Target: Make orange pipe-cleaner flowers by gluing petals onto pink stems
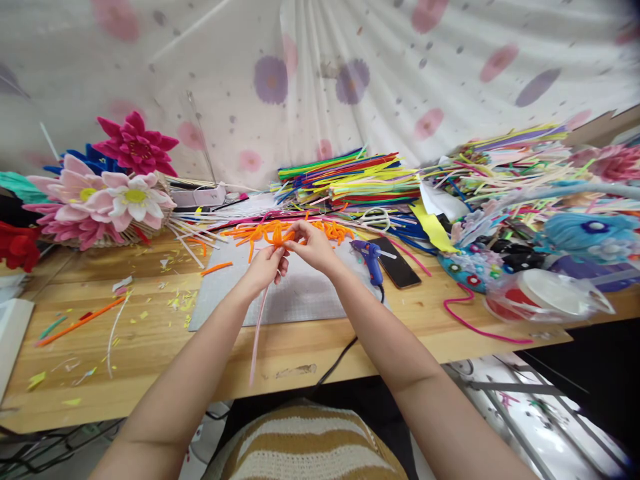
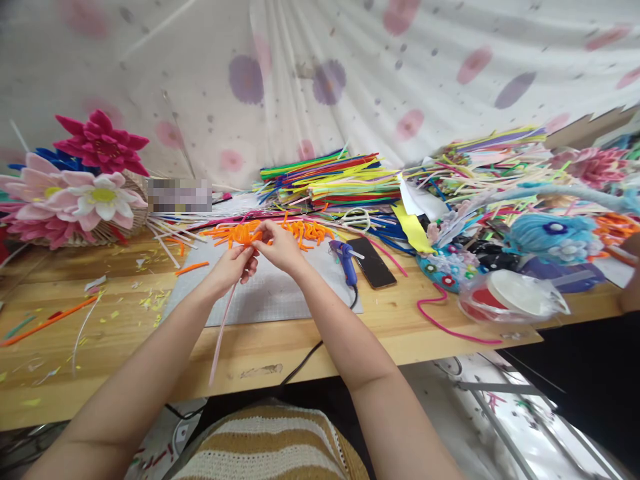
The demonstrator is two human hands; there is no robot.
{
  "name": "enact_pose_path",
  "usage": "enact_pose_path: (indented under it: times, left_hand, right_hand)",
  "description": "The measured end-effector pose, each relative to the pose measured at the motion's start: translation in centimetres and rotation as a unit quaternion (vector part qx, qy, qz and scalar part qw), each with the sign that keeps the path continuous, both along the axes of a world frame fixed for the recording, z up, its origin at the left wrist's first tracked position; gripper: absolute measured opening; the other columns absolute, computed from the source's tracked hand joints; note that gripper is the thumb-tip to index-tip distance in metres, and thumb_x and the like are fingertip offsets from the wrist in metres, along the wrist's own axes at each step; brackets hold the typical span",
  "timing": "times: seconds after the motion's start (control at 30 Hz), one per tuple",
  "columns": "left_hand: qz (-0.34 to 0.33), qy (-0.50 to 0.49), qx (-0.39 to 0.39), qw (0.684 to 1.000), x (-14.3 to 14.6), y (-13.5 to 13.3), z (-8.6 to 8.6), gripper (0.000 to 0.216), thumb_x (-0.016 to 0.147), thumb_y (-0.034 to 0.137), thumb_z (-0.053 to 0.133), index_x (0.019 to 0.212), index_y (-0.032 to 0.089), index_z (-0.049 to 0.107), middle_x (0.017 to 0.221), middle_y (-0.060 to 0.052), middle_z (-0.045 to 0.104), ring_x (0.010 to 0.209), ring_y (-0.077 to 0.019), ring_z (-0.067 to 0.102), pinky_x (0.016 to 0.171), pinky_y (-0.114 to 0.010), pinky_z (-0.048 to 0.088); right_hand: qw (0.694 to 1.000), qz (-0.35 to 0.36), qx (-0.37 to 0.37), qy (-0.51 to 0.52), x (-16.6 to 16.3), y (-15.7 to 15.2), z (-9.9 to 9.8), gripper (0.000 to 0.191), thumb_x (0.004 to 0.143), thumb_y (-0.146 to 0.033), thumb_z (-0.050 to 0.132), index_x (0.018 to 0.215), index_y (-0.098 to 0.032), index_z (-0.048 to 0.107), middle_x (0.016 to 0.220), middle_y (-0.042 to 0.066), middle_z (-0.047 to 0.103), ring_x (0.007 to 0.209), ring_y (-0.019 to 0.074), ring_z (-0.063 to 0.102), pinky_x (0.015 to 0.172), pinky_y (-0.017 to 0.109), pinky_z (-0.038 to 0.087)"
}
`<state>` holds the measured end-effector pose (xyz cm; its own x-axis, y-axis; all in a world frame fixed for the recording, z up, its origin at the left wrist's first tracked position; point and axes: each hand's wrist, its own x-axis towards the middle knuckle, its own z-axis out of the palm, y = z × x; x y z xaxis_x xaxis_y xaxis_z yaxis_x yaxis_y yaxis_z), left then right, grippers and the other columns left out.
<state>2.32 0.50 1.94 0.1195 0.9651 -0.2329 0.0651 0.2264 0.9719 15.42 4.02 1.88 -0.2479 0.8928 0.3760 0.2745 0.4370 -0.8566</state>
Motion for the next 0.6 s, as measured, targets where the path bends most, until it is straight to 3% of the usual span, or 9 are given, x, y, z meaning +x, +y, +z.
enact_pose_path:
  times: [0.3, 0.43, 0.6]
  left_hand:
    - [0.036, 0.000, -0.007, 0.999, 0.2, 0.2, 0.3, 0.022, 0.088, 0.020, 0.038, 0.067, 0.016, 0.042, 0.041, 0.008, 0.033, 0.030, -0.0024, 0.027, 0.034, -0.015, 0.016]
    - [0.036, -0.007, -0.008, 0.999, -0.1, 0.2, 0.3, 0.023, 0.088, 0.020, 0.037, 0.066, 0.016, 0.041, 0.040, 0.008, 0.032, 0.030, -0.0026, 0.026, 0.034, -0.015, 0.015]
    - [0.006, -0.042, -0.033, 0.999, -1.4, 0.5, 0.5, 0.018, 0.087, 0.019, 0.038, 0.070, 0.015, 0.044, 0.043, 0.008, 0.034, 0.032, -0.0036, 0.028, 0.032, -0.015, 0.014]
  right_hand:
    - [0.998, 0.039, -0.013, 0.045, 0.1, 0.4, -0.5, 0.016, 0.068, -0.022, 0.060, 0.081, -0.019, 0.052, 0.080, 0.000, 0.058, 0.072, 0.0117, 0.055, 0.070, 0.028, 0.046]
    - [0.991, 0.064, -0.034, 0.111, 0.6, 0.1, -0.5, 0.027, 0.066, -0.029, 0.066, 0.088, -0.020, 0.051, 0.090, 0.002, 0.057, 0.084, 0.0134, 0.056, 0.074, 0.028, 0.046]
    - [0.973, 0.019, -0.072, 0.218, 2.2, 0.2, -1.0, 0.028, 0.071, -0.038, 0.063, 0.090, -0.022, 0.051, 0.089, 0.001, 0.057, 0.085, 0.0123, 0.055, 0.076, 0.027, 0.046]
